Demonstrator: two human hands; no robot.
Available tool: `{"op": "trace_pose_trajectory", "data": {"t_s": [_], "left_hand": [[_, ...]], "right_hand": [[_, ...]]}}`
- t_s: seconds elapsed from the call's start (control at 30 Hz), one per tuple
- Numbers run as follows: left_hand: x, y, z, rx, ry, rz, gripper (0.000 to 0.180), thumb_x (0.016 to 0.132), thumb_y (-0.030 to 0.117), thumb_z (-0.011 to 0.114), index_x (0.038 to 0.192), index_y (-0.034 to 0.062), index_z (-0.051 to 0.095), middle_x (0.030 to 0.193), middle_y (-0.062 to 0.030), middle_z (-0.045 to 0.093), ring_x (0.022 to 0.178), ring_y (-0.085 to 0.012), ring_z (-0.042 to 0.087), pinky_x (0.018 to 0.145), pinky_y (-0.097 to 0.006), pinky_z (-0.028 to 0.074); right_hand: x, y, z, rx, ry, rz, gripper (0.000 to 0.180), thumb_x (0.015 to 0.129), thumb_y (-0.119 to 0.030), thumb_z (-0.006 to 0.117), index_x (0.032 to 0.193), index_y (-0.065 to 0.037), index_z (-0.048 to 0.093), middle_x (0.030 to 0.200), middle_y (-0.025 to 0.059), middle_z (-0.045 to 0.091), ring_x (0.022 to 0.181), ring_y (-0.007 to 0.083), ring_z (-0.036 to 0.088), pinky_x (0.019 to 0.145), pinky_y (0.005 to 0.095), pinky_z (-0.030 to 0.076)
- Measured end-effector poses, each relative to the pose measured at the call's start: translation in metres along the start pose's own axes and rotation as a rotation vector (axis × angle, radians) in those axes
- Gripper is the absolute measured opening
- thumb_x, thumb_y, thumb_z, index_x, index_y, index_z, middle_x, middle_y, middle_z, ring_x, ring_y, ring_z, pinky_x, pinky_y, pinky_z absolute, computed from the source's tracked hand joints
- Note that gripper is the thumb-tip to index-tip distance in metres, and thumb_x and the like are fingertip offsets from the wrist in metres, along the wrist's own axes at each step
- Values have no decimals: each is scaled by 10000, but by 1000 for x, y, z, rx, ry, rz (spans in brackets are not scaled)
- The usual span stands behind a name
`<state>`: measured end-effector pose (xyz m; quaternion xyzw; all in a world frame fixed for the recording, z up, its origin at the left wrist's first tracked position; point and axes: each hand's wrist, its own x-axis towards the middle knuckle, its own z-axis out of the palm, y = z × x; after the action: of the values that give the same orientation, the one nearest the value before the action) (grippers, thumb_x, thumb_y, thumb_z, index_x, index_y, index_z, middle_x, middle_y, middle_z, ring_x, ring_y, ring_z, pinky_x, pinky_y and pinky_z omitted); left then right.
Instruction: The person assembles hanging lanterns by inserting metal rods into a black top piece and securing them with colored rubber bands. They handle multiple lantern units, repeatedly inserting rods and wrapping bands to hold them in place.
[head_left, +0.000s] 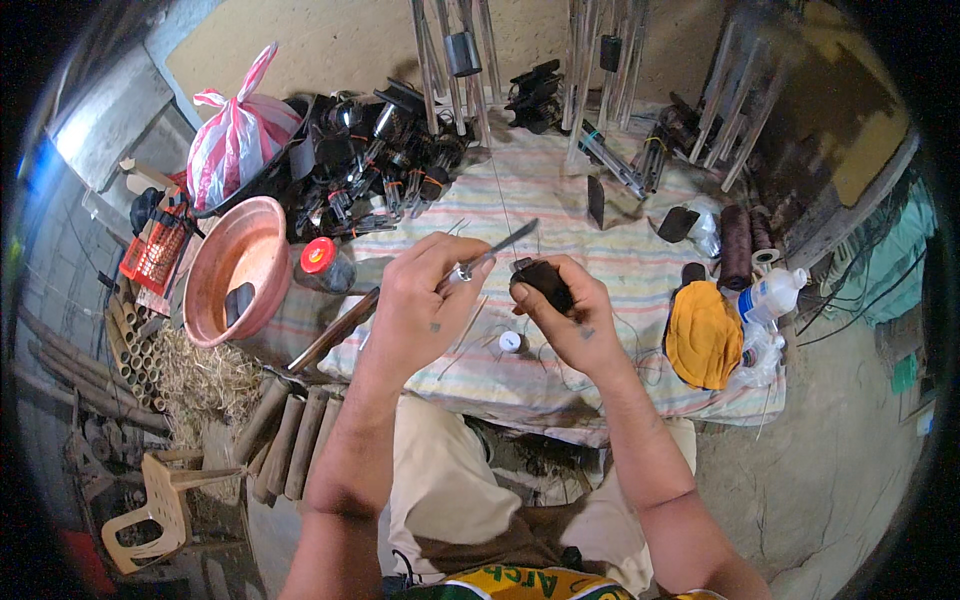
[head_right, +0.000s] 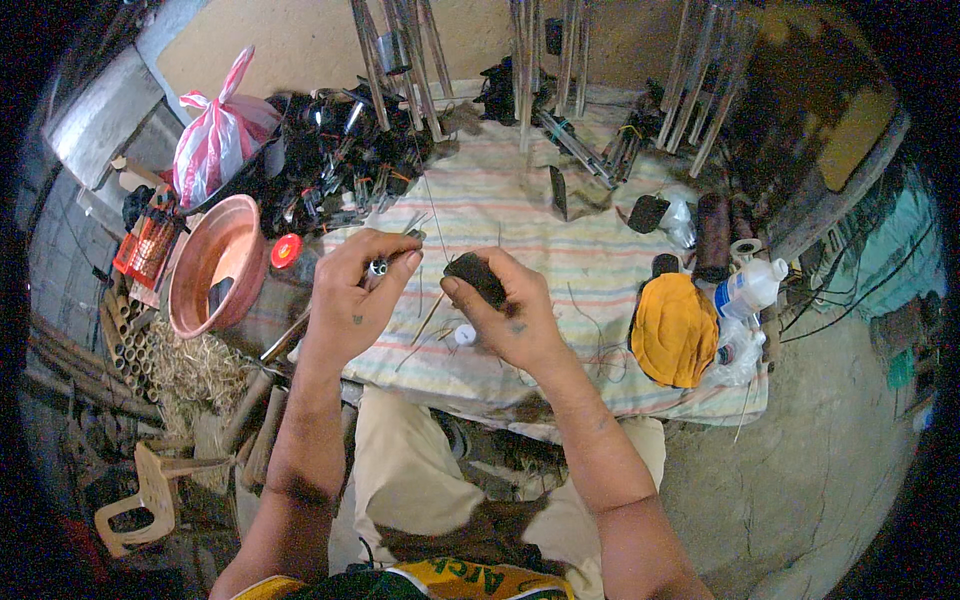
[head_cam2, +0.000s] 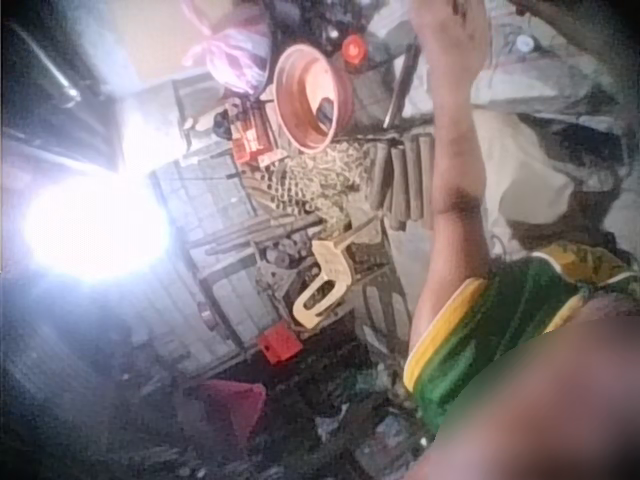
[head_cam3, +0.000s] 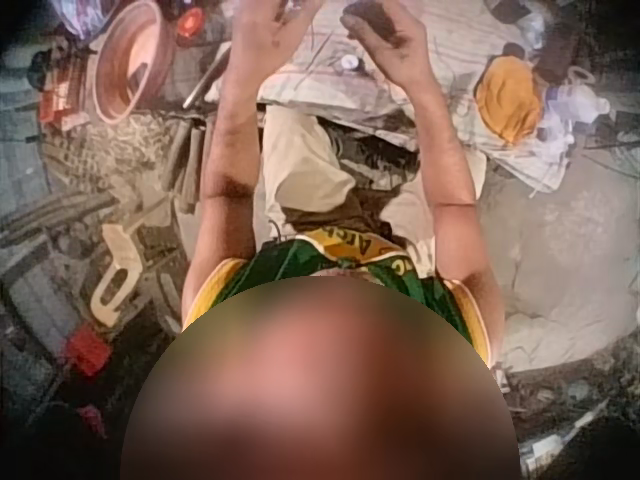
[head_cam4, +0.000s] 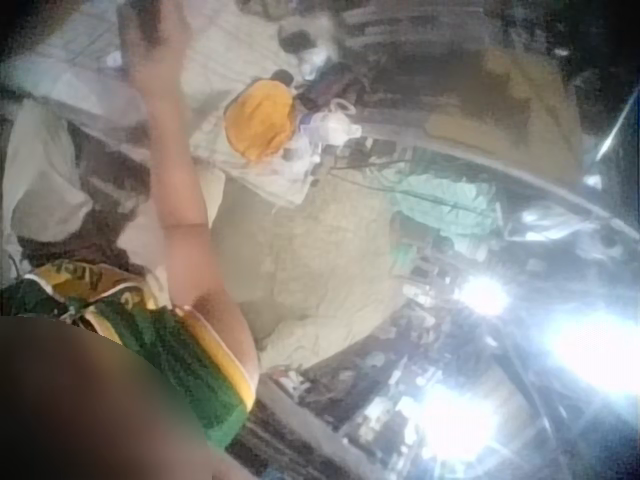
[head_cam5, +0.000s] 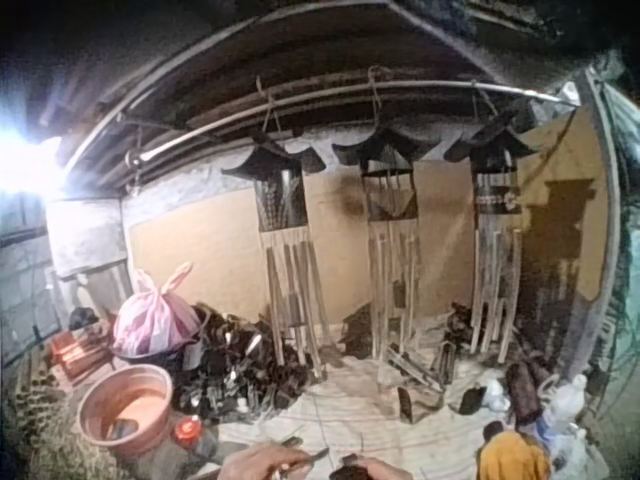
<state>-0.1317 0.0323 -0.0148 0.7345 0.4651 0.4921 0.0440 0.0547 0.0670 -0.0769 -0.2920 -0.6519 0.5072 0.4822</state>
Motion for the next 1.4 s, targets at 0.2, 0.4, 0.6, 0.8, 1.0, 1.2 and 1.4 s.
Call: {"op": "trace_pose_trajectory", "data": {"t_s": [0.2, 0.4, 0.6, 0.8, 1.0, 1.2, 1.4], "left_hand": [[-24, 10, -6, -357, -117, -529, 260, 906, 164, 696, 1040, -28, 583, 781, -28, 578, 645, -48, 468, 545, -228, 372], [-48, 29, -8, -650, -102, -473, 299, 1007, 143, 529, 1241, -43, 523, 867, -90, 626, 601, -73, 517, 526, -228, 422], [-47, 38, -4, -410, -175, -492, 206, 983, 91, 555, 1117, -55, 609, 800, -82, 627, 652, -121, 537, 597, -262, 442], [-46, 37, 2, -345, -181, -376, 299, 1020, 193, 511, 1169, -49, 602, 760, -10, 588, 601, -58, 487, 518, -213, 395], [-47, 33, 7, -312, -121, -327, 255, 992, 153, 568, 1145, -47, 605, 772, -21, 591, 629, -73, 514, 558, -229, 426], [-44, 40, 3, -239, -156, -333, 199, 930, 52, 616, 1099, -54, 620, 806, -114, 613, 686, -175, 588, 621, -291, 465], [-40, 43, 6, -211, -102, -214, 202, 921, 11, 605, 1109, -63, 624, 796, -152, 614, 683, -244, 609, 621, -328, 473]], "right_hand": [[4, -5, -7, 306, -34, 141, 360, 946, -167, 655, 1261, -12, 576, 983, 47, 643, 908, 112, 592, 825, 267, 477], [3, -3, -7, -98, -5, -49, 260, 914, -140, 670, 1154, -57, 616, 1014, 87, 628, 905, 182, 601, 850, 311, 476], [5, 1, -12, -519, 9, -339, 278, 822, 18, 689, 1082, -40, 604, 990, 124, 591, 892, 281, 597, 797, 322, 474], [7, -1, -12, -575, 31, -437, 344, 753, 110, 665, 1062, -33, 614, 986, 133, 612, 895, 295, 619, 767, 323, 488], [5, -2, -16, -551, -1, -412, 542, 602, 132, 604, 1113, -36, 540, 1027, 174, 548, 977, 391, 550, 837, 402, 462], [5, -5, -17, -557, 14, -403, 493, 632, 150, 596, 1095, -20, 576, 1044, 163, 584, 969, 352, 589, 825, 368, 478], [3, -15, -15, -523, 13, -429, 480, 645, 163, 591, 1084, -30, 598, 1023, 138, 605, 957, 321, 612, 813, 352, 489]]}}
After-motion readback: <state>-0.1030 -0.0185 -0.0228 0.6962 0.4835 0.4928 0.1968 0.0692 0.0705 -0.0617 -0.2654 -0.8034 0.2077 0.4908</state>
